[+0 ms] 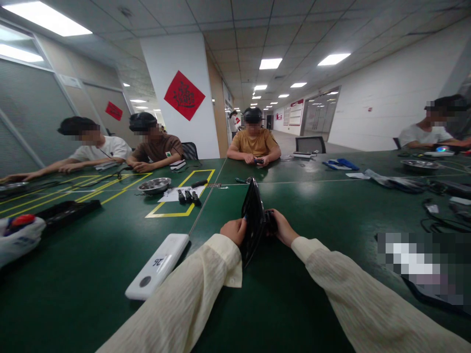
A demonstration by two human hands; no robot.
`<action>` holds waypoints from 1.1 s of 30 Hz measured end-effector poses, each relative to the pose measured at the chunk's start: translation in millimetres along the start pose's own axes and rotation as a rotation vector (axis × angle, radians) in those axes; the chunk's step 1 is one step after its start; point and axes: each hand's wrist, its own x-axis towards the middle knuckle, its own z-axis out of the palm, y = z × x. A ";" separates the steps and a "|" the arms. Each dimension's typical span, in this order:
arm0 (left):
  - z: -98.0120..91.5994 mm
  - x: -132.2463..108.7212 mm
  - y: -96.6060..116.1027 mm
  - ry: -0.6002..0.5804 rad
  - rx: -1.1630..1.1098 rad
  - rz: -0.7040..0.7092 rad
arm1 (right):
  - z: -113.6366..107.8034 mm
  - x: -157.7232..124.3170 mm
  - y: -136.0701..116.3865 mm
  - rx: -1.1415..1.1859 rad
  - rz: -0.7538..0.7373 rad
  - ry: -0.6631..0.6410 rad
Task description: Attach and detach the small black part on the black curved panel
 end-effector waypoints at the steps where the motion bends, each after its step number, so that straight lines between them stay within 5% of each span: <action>1: 0.6 0.2 0.0 0.001 -0.010 -0.007 | -0.5 0.3 0.5 -0.003 0.001 -0.002; 33: -1.8 0.2 -0.2 0.030 0.018 0.015 | -5.7 4.6 6.5 -0.016 -0.001 -0.015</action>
